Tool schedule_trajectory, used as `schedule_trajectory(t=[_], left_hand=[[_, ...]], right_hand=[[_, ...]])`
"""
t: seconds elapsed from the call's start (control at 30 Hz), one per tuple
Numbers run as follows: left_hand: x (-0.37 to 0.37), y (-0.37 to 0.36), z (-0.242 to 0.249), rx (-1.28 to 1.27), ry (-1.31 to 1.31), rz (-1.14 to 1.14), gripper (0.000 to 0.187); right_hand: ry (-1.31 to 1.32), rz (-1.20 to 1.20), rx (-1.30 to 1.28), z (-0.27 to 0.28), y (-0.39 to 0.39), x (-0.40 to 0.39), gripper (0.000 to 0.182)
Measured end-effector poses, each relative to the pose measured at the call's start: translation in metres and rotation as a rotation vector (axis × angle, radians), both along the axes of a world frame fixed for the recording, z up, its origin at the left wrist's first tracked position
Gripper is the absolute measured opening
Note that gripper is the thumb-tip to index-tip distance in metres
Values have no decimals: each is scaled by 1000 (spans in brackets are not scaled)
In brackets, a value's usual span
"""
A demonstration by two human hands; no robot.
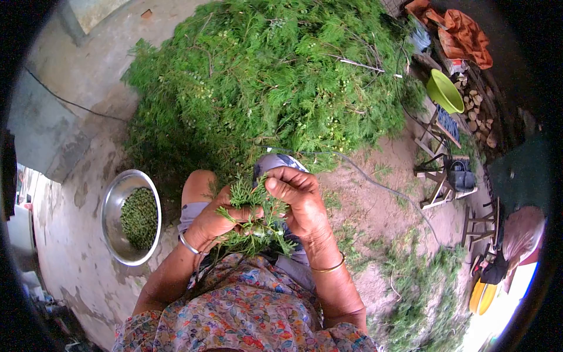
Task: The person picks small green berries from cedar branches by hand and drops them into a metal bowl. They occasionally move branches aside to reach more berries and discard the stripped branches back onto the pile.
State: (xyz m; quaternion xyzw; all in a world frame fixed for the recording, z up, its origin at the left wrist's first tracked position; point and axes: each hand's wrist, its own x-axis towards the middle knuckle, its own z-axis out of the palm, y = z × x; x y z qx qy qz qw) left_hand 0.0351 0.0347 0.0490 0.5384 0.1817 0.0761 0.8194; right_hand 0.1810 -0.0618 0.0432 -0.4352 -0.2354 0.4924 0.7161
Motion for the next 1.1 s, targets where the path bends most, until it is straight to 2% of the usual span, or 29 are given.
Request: schedule_trajectory(t=[0.1, 0.17, 0.33, 0.43, 0.5, 0.53, 0.6, 0.7, 0.73, 0.83, 0.9, 0.97, 1.0, 1.03, 1.1], left_hand=[[-3, 1, 3, -37, 31, 9, 17], [-2, -1, 7, -55, 77, 58, 17], [-2, -1, 5, -75, 87, 80, 16], [-3, -2, 1, -62, 93, 83, 16], [-3, -2, 2, -50, 91, 91, 15], [-3, -3, 1, -51, 91, 92, 15], [-2, -5, -2, -37, 66, 114, 14], [0, -7, 4, -19, 140, 146, 14], [0, -7, 3, -20, 140, 145, 14], [0, -6, -2, -10, 141, 154, 13], [0, -5, -5, 11, 153, 184, 14], [-2, -2, -8, 47, 138, 129, 14], [-3, -2, -8, 83, 122, 70, 16], [-3, -4, -5, 82, 122, 67, 16], [-6, -6, 5, 42, 61, 98, 17]], right_hand=[[15, -15, 38, 6, 0, -2, 22], [238, 24, 14, 8, -2, 0, 23], [223, -22, -96, 1, -1, 0, 22], [169, -80, -108, 2, 3, -4, 16], [-80, -106, -138, 0, 4, -4, 13], [-80, -105, -139, -2, 4, -4, 13], [-737, -205, -158, -5, 6, -5, 11], [-883, -318, -188, -10, 9, -11, 10], [-1053, -401, -155, -14, 12, -13, 10], [-1142, -474, -56, -21, 16, -15, 10], [-1126, -456, -116, -23, 15, -15, 9], [-925, -441, -130, -34, 18, -14, 10], [-1125, -543, -283, -42, 20, -8, 11], [-1125, -545, -285, -40, 15, 5, 11], [-234, -411, -321, -33, 7, 28, 10]])
